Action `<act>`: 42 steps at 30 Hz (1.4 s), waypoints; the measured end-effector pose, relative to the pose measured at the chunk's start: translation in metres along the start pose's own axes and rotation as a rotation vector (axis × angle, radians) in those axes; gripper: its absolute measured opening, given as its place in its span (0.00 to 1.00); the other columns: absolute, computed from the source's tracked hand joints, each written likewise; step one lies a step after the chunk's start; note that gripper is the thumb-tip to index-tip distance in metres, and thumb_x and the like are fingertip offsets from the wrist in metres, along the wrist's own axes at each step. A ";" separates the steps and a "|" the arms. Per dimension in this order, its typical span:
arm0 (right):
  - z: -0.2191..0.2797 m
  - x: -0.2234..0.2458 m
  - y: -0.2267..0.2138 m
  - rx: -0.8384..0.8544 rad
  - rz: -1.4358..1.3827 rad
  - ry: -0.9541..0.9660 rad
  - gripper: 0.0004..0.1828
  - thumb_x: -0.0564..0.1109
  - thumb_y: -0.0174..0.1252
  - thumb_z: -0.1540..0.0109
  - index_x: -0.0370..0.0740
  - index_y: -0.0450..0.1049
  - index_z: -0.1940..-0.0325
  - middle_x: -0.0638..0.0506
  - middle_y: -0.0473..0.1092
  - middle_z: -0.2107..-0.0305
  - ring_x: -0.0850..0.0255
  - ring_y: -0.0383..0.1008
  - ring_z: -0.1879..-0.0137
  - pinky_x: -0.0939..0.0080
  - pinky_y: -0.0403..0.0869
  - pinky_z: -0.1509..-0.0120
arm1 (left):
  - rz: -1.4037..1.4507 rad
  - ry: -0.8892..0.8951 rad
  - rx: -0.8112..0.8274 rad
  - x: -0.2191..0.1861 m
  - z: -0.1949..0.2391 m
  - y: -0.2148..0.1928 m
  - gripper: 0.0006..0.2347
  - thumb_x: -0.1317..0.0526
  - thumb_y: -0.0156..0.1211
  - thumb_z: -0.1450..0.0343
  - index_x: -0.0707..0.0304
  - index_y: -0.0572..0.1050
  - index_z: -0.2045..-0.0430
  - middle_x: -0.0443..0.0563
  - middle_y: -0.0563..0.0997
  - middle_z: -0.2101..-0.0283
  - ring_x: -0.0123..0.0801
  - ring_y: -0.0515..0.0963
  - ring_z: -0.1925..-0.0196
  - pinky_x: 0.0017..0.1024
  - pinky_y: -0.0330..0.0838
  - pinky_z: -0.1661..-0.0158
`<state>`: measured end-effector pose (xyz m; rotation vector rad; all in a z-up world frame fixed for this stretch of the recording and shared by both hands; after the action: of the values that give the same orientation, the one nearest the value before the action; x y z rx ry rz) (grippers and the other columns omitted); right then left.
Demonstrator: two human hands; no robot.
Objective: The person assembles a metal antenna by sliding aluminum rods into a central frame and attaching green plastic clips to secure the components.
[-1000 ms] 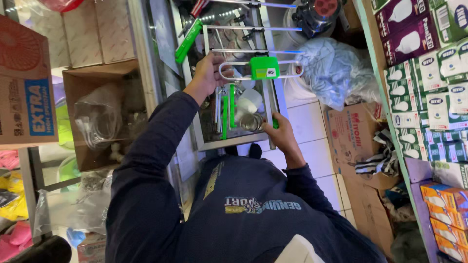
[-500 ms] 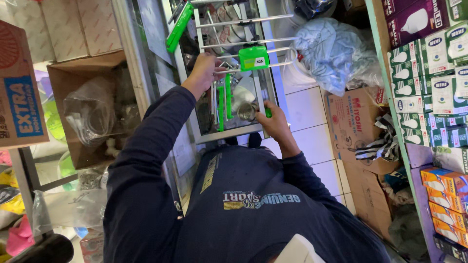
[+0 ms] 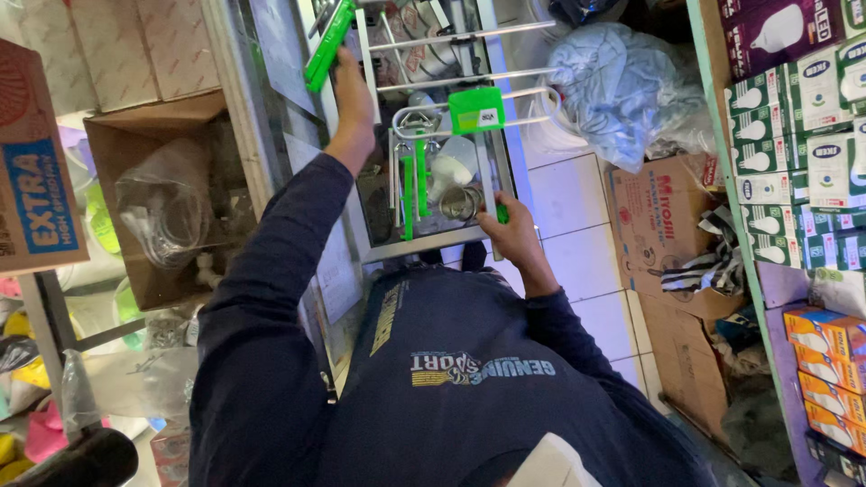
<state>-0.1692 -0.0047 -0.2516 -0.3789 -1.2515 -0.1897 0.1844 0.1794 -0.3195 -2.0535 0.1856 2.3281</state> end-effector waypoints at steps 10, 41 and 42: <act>0.052 -0.003 -0.048 0.048 0.029 -0.025 0.11 0.42 0.62 0.42 0.37 0.74 0.57 0.55 0.72 0.71 0.70 0.70 0.64 0.68 0.71 0.59 | 0.148 0.091 0.052 -0.097 -0.131 -0.036 0.22 0.42 0.45 0.27 0.56 0.67 0.46 0.53 0.76 0.46 0.34 0.74 0.50 0.42 0.70 0.54; 0.140 -0.041 -0.086 0.018 -0.183 0.048 0.11 0.29 0.59 0.44 0.36 0.73 0.59 0.63 0.57 0.82 0.76 0.52 0.78 0.70 0.52 0.76 | 0.218 0.104 0.094 -0.152 -0.245 -0.029 0.20 0.44 0.46 0.27 0.56 0.69 0.49 0.51 0.77 0.49 0.36 0.76 0.50 0.43 0.72 0.52; 0.141 -0.039 -0.086 0.028 -0.188 0.042 0.11 0.29 0.59 0.44 0.36 0.73 0.59 0.63 0.57 0.81 0.76 0.53 0.78 0.70 0.52 0.76 | 0.211 0.099 0.091 -0.153 -0.244 -0.033 0.20 0.44 0.47 0.27 0.56 0.69 0.49 0.51 0.77 0.49 0.36 0.76 0.50 0.43 0.72 0.52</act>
<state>-0.3358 -0.0328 -0.2367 -0.2318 -1.2473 -0.3386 0.4479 0.1937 -0.2002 -2.2029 0.5248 2.2804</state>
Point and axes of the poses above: each hand's wrist, its own z-axis away from the middle knuckle, its own y-axis out of the palm, x = y × z, the point moved 8 cm from there along -z, towards the middle knuckle
